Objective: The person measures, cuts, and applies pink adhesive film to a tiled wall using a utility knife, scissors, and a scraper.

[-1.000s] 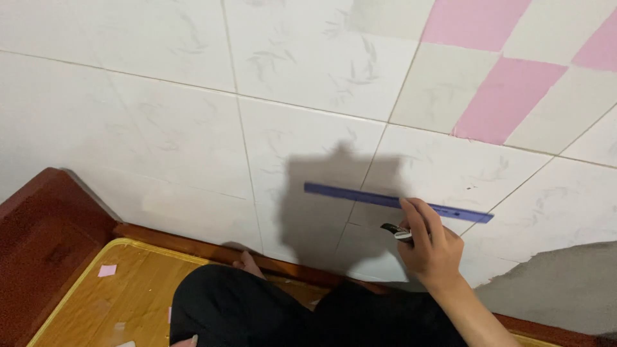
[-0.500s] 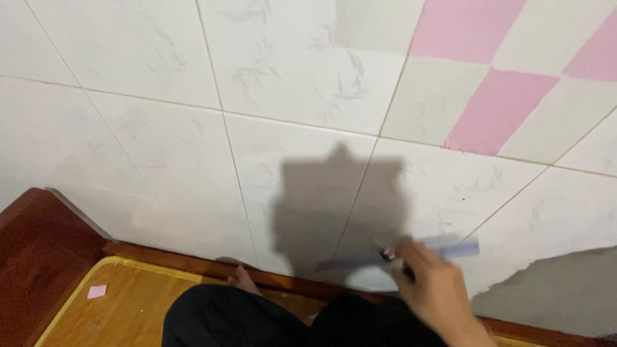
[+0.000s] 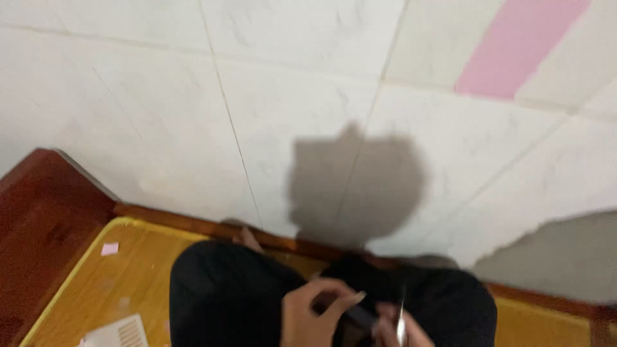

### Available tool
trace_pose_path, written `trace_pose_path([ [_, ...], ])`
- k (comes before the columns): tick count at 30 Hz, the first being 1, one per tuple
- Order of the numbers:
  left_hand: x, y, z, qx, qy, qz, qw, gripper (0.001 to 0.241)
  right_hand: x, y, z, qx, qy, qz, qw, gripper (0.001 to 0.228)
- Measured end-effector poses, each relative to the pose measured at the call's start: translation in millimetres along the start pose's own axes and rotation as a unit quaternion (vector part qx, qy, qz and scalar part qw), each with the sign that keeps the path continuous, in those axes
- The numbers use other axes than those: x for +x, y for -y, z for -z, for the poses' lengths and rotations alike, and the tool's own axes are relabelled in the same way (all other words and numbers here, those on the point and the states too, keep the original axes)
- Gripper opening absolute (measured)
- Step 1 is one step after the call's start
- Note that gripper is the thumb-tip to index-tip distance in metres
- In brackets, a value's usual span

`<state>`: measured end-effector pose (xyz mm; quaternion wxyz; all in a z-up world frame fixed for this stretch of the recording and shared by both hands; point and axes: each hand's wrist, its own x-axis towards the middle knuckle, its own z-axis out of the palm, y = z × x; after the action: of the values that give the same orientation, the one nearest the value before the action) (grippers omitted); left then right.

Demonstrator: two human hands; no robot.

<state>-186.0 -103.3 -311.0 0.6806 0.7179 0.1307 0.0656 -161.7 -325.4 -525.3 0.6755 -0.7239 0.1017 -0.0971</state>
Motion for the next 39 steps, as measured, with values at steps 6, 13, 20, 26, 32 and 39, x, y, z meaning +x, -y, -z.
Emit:
trace_pose_path([
  [6, -1, 2, -64, -0.025, 0.034, -0.059, 0.997, 0.016, -1, 151, -28, 0.173, 0.013, -0.033, 0.984, 0.017],
  [13, -7, 7, -59, -0.087, -0.040, -0.070, 0.993, 0.014, 6, 142, -49, 0.241, 0.045, 0.019, 0.969, 0.014],
  [20, 9, 67, -36, -0.104, -0.034, -0.029, 0.994, 0.011, 1, 109, -74, 0.234, 0.094, 0.013, 0.968, 0.017],
  [26, 23, 93, -35, -0.265, -0.032, 0.034, 0.963, 0.008, 7, 84, -95, 0.222, 0.136, 0.003, 0.965, 0.018],
  [32, 37, 101, -22, -0.267, -0.037, -0.011, 0.963, 0.010, 9, 82, -107, 0.257, 0.141, -0.022, 0.956, 0.013],
  [39, 47, 104, -17, -0.257, -0.013, -0.029, 0.966, 0.011, 11, 88, -110, 0.326, 0.171, -0.057, 0.928, 0.013],
])
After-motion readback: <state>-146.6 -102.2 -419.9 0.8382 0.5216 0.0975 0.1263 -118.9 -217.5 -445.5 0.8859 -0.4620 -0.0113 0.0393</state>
